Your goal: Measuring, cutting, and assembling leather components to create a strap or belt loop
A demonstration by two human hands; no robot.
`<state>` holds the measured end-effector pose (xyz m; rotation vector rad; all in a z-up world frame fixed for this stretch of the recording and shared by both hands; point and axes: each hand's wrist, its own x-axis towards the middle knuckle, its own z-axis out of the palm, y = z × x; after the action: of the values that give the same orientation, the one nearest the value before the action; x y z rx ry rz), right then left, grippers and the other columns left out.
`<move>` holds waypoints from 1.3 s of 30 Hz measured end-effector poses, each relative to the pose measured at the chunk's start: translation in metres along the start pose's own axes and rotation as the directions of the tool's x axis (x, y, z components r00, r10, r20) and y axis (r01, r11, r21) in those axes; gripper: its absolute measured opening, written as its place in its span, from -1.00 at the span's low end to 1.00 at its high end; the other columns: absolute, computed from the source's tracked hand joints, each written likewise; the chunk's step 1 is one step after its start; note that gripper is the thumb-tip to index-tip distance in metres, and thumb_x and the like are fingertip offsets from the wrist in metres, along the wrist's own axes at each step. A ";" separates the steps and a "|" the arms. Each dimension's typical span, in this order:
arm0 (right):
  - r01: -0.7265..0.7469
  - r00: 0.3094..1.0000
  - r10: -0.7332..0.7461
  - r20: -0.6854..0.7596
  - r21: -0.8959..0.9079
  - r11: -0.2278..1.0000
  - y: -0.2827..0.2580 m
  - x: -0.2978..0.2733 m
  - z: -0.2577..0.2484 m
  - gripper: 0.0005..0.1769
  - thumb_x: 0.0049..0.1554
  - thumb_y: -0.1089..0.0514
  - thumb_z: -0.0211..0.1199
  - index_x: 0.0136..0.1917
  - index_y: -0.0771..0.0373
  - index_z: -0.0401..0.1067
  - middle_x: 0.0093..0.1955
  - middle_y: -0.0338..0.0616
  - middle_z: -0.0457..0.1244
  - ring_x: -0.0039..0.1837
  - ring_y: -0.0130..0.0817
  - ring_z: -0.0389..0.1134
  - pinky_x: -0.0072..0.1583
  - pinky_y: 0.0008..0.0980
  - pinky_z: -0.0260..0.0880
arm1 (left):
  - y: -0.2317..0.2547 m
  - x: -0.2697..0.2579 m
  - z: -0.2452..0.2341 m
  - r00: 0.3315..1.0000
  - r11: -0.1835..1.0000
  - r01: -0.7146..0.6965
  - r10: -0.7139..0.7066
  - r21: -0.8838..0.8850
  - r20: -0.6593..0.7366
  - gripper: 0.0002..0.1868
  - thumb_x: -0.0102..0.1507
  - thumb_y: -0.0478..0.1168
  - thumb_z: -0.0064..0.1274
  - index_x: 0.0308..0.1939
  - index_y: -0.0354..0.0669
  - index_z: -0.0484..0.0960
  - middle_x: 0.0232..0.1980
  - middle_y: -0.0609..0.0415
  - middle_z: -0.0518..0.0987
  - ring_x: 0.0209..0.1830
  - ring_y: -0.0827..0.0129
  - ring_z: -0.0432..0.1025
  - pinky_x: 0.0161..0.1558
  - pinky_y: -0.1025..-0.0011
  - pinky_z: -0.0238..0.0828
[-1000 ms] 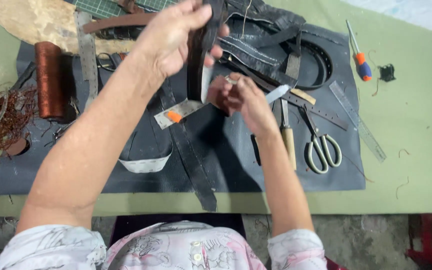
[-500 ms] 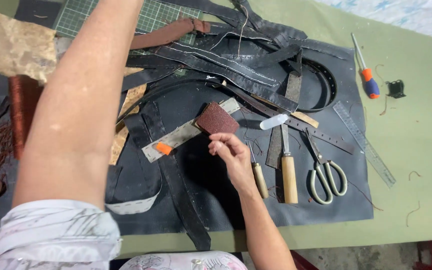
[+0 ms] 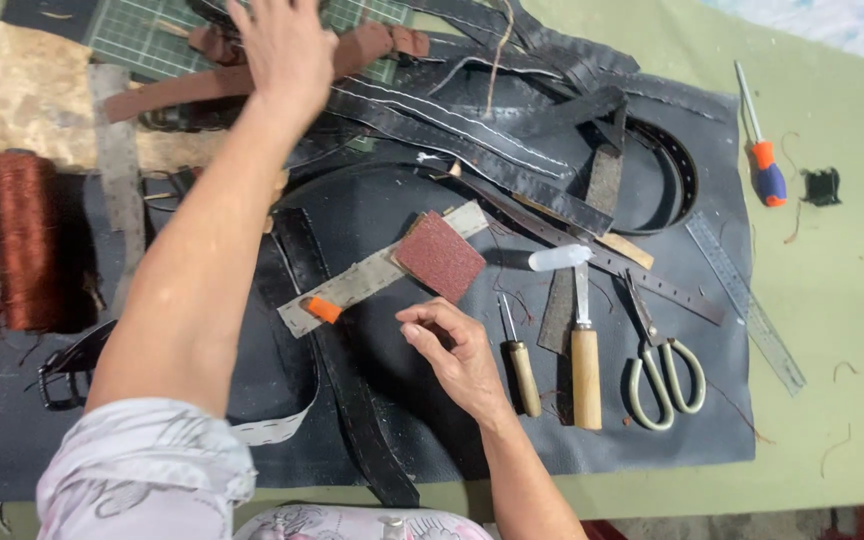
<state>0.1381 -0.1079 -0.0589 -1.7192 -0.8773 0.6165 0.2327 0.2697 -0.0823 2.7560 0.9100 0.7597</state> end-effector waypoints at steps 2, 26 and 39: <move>-0.018 1.000 0.017 0.006 0.035 0.999 -0.005 -0.001 0.001 -0.81 0.24 0.10 0.22 0.02 0.19 0.56 -0.10 -0.27 0.31 -0.09 -0.47 0.29 0.01 -0.45 0.25 | 0.000 -0.030 0.007 0.997 0.994 -0.048 0.053 0.098 -0.050 -0.36 0.20 -0.14 0.39 0.30 -0.23 0.52 0.35 -0.31 0.33 0.35 -0.26 0.16 0.26 -0.40 -0.03; -0.066 0.998 0.065 0.015 0.111 0.992 0.026 0.001 0.012 -0.77 0.26 0.11 0.17 0.07 0.24 0.56 -0.15 -0.21 0.34 -0.18 -0.51 0.34 -0.10 -0.53 0.42 | 0.049 -0.074 -0.209 0.898 0.588 0.366 -0.022 -0.721 0.439 -0.68 0.30 -0.34 0.10 0.14 -0.26 0.54 0.11 -0.10 0.64 -0.06 0.18 0.56 -0.06 0.27 0.54; 0.361 0.856 -0.117 -0.504 0.420 0.833 0.050 0.006 0.005 -0.51 0.22 0.23 0.28 0.38 0.37 0.32 0.10 -0.04 0.25 -0.15 -0.48 0.35 -0.12 -0.50 0.52 | 0.086 -0.186 -0.106 0.777 0.171 0.560 0.230 -0.811 0.585 -0.67 0.25 -0.50 0.12 0.06 -0.13 0.67 -0.23 0.03 0.70 -0.47 0.43 0.59 -0.51 0.39 0.65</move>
<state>0.1507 -0.1089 -0.1078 -1.1691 -0.5201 0.2082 0.0955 0.0882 -0.0450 1.3935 0.3001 0.1609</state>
